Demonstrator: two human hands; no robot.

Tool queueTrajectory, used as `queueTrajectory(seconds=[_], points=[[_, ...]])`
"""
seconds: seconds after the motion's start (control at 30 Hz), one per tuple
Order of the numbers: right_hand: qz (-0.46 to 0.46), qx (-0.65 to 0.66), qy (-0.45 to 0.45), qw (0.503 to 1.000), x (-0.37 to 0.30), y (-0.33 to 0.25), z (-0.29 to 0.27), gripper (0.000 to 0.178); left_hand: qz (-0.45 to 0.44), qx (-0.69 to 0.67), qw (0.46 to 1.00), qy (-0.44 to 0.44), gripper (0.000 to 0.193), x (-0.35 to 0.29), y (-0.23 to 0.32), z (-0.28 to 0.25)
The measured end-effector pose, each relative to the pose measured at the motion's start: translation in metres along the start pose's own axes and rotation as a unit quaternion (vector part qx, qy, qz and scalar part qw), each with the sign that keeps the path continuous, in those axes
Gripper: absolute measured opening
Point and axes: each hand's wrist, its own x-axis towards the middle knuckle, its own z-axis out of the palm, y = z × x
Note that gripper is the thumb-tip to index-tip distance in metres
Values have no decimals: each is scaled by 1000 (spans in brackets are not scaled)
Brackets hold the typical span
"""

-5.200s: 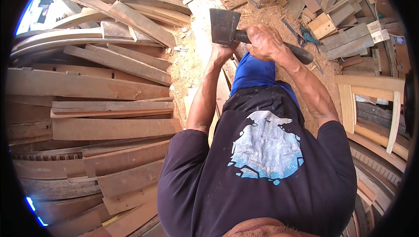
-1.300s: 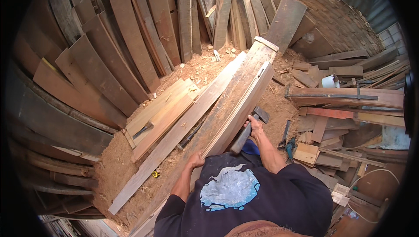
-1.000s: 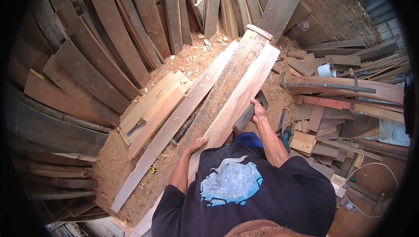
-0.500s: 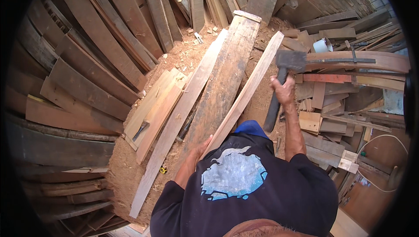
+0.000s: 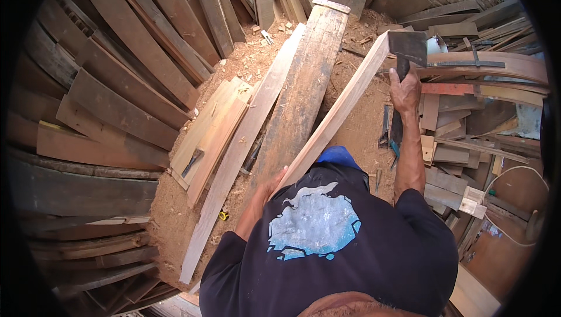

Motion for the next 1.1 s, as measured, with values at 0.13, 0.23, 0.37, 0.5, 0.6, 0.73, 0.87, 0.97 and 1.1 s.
queueTrajectory(seconds=[0.13, 0.23, 0.37, 0.5, 0.6, 0.73, 0.87, 0.97, 1.1], points=[[12, -157, -119, 980, 7, 58, 16, 43, 2, 24, 999, -32, 91, 17, -9, -19], [-32, -170, -171, 970, 25, 66, 13, 45, 52, -2, 999, -4, 88, 5, 1, -4], [-42, -33, -2, 999, -11, 26, 5, 40, -12, -35, 999, -36, 88, 12, -9, -17], [70, -165, -164, 970, -2, 50, 17, 46, -7, -16, 1000, 3, 90, -11, -3, -3], [13, -15, -117, 993, -10, 73, 27, 33, 25, 15, 1000, 9, 87, -11, 7, -4], [90, 58, -106, 989, -30, 68, 60, 44, 89, 77, 993, 28, 81, 6, -13, -25], [74, 40, -81, 993, -31, 40, 78, 49, 118, 52, 988, 81, 90, 10, -15, -22], [76, 64, -109, 989, -23, 46, 89, 45, 234, 227, 925, 196, 86, -2, -8, -28], [78, 42, -145, 985, -4, 54, 116, 41, 289, 331, 875, 200, 91, 30, -24, -98]])
